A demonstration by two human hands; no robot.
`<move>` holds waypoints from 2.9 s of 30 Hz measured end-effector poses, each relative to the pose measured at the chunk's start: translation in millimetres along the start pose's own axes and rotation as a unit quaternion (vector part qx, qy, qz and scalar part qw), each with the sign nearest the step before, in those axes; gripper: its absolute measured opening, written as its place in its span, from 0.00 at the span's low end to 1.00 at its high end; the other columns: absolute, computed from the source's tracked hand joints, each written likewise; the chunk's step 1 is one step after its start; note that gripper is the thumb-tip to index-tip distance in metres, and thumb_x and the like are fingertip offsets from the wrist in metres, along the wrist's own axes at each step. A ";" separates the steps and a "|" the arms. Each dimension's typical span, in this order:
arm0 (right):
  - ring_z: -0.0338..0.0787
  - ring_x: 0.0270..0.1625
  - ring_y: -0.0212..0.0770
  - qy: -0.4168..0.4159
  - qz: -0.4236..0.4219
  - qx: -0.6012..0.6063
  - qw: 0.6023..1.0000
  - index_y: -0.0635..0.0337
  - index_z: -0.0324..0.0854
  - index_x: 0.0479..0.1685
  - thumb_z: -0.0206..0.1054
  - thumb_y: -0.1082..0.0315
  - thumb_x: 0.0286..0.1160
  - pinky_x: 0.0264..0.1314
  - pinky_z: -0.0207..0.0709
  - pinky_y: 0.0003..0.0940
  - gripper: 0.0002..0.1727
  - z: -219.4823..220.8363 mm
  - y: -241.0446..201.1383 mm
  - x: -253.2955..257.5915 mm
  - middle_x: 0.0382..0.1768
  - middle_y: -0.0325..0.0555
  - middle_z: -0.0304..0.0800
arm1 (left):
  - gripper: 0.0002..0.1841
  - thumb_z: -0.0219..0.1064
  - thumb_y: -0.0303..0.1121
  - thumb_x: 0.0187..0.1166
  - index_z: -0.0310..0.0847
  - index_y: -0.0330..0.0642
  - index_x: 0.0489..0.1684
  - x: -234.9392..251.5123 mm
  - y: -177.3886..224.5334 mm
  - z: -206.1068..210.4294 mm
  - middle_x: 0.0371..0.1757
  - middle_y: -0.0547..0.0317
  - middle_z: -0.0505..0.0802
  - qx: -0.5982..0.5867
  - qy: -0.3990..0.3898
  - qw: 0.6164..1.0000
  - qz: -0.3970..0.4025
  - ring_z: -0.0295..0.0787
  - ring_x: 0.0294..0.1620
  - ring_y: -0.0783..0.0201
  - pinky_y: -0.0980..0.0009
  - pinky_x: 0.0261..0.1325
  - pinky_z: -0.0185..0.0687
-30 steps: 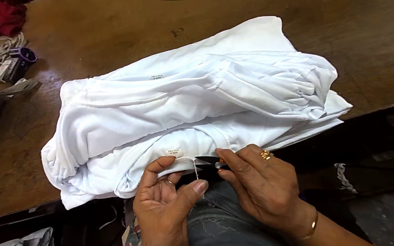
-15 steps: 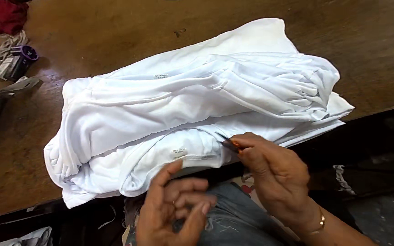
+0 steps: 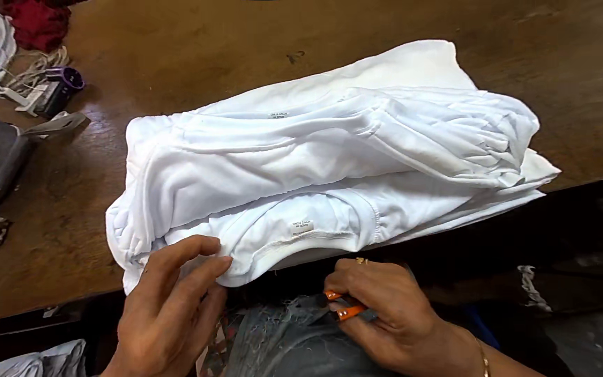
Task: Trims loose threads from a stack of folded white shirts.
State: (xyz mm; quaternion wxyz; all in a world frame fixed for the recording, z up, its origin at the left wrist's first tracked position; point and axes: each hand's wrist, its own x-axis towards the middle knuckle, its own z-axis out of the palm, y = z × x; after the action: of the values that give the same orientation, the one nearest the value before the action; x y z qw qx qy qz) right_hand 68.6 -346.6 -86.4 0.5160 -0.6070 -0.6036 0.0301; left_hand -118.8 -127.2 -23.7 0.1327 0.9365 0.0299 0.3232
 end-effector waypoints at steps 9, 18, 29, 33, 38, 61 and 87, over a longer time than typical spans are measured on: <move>0.83 0.35 0.28 0.018 -0.039 -0.049 0.998 0.60 0.85 0.53 0.64 0.70 0.75 0.35 0.78 0.22 0.12 12.7 -9.2 35.0 0.33 0.37 0.85 | 0.05 0.68 0.33 0.81 0.90 0.47 0.43 21.9 -15.3 -15.4 0.57 0.61 0.92 -0.154 -0.053 0.986 0.045 0.87 0.60 0.66 0.70 0.62 0.85; 0.83 0.35 0.30 -0.041 -0.050 -0.079 0.995 0.61 0.87 0.41 0.57 0.69 0.81 0.35 0.76 0.24 0.12 -7.8 2.6 64.8 0.32 0.38 0.84 | 0.16 0.66 0.34 0.84 0.78 0.45 0.67 27.7 -23.4 -28.7 0.48 0.70 0.93 -0.291 -0.061 0.954 -0.036 0.91 0.44 0.75 0.79 0.50 0.90; 0.86 0.39 0.25 0.009 -0.044 -0.034 0.998 0.63 0.87 0.51 0.71 0.65 0.73 0.41 0.82 0.19 0.13 -1.1 -24.5 74.5 0.38 0.39 0.90 | 0.27 0.63 0.24 0.79 0.65 0.40 0.79 27.8 -20.8 -23.9 0.38 0.62 0.94 -0.408 -0.082 0.895 -0.164 0.91 0.32 0.71 0.81 0.35 0.88; 0.77 0.28 0.34 -0.021 -0.124 -0.107 0.986 0.62 0.90 0.49 0.64 0.70 0.77 0.26 0.65 0.26 0.11 23.0 -28.1 84.6 0.26 0.40 0.79 | 0.27 0.61 0.24 0.78 0.64 0.39 0.80 30.9 -19.8 -24.5 0.39 0.62 0.94 -0.399 -0.092 0.900 -0.147 0.92 0.35 0.70 0.79 0.38 0.89; 0.80 0.30 0.35 -0.104 -0.177 -0.111 0.972 0.60 0.87 0.36 0.61 0.72 0.77 0.27 0.67 0.28 0.09 26.1 -30.0 95.0 0.28 0.40 0.81 | 0.31 0.66 0.24 0.74 0.62 0.38 0.81 28.2 -22.8 -26.9 0.38 0.62 0.94 -0.392 -0.108 0.903 -0.138 0.91 0.33 0.69 0.79 0.36 0.90; 0.74 0.32 0.38 -0.004 -0.145 -0.215 0.966 0.65 0.88 0.56 0.59 0.61 0.88 0.31 0.64 0.30 0.17 14.1 -17.0 66.5 0.29 0.44 0.78 | 0.26 0.61 0.18 0.77 0.65 0.35 0.77 25.9 -24.7 -19.7 0.37 0.55 0.94 -0.466 -0.087 0.860 -0.191 0.92 0.30 0.68 0.79 0.34 0.89; 0.76 0.30 0.33 -0.034 -0.089 -0.190 0.977 0.61 0.89 0.46 0.54 0.58 0.91 0.28 0.63 0.26 0.19 9.8 -27.6 68.9 0.27 0.39 0.78 | 0.26 0.64 0.23 0.76 0.67 0.40 0.75 26.2 -14.9 -23.3 0.35 0.64 0.94 -0.393 -0.098 0.889 -0.216 0.88 0.27 0.72 0.84 0.27 0.83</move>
State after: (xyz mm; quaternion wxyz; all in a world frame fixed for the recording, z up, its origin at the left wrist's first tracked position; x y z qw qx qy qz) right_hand 61.4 -295.5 -32.2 0.3714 -0.6361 -0.6673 -0.1104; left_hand -111.9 -103.8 5.6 0.5584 0.8052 0.0891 0.1789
